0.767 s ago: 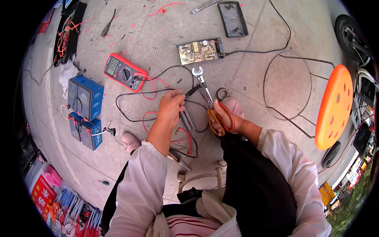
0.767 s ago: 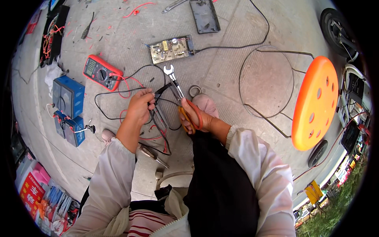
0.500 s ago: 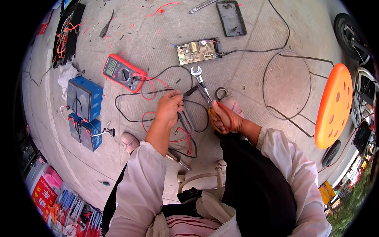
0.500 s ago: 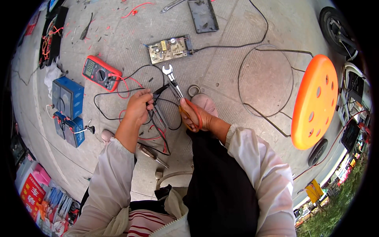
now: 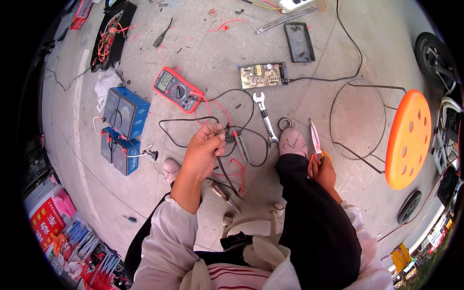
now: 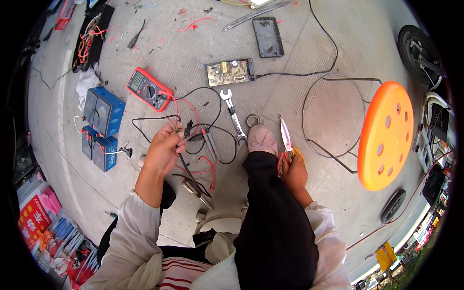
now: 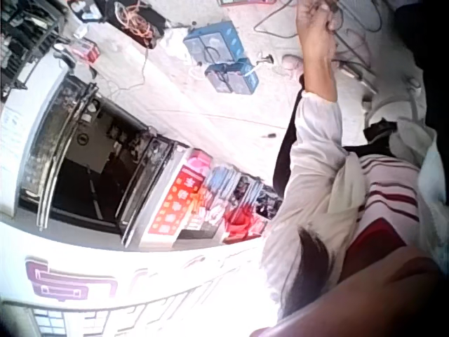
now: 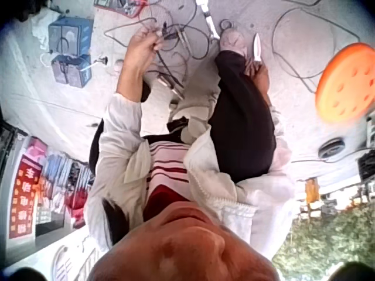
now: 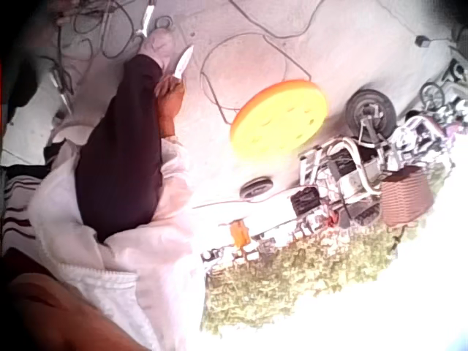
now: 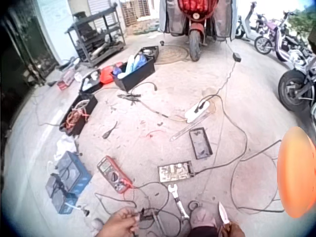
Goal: The person sits on the floor and uses a multimeter to test a small electronic component. They then use pliers to strip the insulation from a wire and continue working on the component.
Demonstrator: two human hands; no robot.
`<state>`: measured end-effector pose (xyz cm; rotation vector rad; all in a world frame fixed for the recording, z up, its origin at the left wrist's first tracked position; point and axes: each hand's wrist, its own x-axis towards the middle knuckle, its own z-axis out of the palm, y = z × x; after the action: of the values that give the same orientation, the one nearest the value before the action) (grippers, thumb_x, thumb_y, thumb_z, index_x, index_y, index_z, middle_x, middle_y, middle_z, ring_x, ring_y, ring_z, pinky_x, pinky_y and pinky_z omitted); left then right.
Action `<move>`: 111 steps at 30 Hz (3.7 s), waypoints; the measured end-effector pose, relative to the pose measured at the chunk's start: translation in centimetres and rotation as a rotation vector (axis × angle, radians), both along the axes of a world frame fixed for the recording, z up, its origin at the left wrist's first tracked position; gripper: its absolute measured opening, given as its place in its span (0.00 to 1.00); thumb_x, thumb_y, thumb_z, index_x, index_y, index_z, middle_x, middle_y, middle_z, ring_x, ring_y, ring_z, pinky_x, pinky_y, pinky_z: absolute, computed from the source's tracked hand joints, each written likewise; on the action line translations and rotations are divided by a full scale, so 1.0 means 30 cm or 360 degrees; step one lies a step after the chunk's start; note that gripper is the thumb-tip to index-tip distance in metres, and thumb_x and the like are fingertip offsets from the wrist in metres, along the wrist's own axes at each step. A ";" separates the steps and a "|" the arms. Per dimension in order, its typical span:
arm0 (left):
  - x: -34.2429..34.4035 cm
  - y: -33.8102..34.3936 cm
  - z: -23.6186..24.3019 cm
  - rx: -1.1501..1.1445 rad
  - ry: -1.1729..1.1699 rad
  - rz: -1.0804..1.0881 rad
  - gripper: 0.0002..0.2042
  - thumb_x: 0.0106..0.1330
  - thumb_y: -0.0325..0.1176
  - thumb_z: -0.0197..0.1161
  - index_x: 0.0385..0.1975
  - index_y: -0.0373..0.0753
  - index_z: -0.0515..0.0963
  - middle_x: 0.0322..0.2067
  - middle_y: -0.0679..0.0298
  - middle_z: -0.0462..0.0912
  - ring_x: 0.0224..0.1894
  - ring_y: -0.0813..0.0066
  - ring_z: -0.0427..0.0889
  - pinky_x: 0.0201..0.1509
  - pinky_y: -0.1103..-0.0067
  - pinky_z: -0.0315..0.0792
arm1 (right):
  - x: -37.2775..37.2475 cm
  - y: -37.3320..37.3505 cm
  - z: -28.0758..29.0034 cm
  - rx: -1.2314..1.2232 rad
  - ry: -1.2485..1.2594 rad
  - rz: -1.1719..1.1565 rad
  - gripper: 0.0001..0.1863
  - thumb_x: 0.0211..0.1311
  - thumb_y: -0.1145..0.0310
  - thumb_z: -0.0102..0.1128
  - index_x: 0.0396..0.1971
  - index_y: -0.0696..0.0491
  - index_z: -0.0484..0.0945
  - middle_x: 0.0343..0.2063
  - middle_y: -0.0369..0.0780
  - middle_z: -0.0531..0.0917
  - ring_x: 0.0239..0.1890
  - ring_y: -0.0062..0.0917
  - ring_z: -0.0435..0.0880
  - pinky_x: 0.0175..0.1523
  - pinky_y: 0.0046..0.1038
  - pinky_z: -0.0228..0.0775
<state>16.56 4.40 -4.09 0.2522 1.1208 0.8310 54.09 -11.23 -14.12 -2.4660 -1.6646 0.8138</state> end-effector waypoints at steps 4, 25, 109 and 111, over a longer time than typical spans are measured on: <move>-0.048 -0.103 0.215 0.0055 0.0059 0.0009 0.10 0.62 0.20 0.58 0.41 0.39 0.72 0.31 0.69 0.73 0.26 0.84 0.65 0.27 0.85 0.60 | 0.014 0.035 0.150 -0.0793 -0.0008 0.0144 0.18 0.59 0.59 0.62 0.39 0.60 0.77 0.38 0.53 0.82 0.40 0.48 0.82 0.44 0.43 0.75; -0.221 -0.775 0.940 0.0693 -0.0090 -0.0114 0.15 0.60 0.19 0.58 0.47 0.35 0.70 0.37 0.65 0.75 0.31 0.86 0.69 0.31 0.88 0.62 | -0.794 0.036 1.388 0.0732 0.1191 0.1885 0.17 0.45 0.70 0.64 0.38 0.51 0.74 0.34 0.39 0.80 0.45 0.36 0.76 0.52 0.37 0.60; -0.185 -1.052 0.660 0.0371 0.0527 0.0188 0.03 0.68 0.28 0.58 0.36 0.37 0.73 0.29 0.67 0.77 0.32 0.81 0.75 0.36 0.83 0.67 | -0.877 -0.334 0.934 -0.1086 0.2622 -0.0463 0.04 0.61 0.70 0.59 0.32 0.54 0.75 0.25 0.33 0.77 0.25 0.16 0.75 0.30 0.20 0.69; -0.184 -1.051 0.658 0.0387 0.0516 0.0180 0.03 0.68 0.27 0.58 0.35 0.38 0.72 0.29 0.67 0.77 0.32 0.81 0.75 0.36 0.83 0.68 | -0.877 -0.333 0.924 -0.1070 0.2586 -0.0450 0.05 0.61 0.70 0.59 0.31 0.54 0.75 0.24 0.33 0.77 0.24 0.16 0.75 0.29 0.20 0.69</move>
<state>11.03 -27.12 15.66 0.5452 1.3452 1.0539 27.77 -21.22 13.60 -1.0925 -0.4002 2.4826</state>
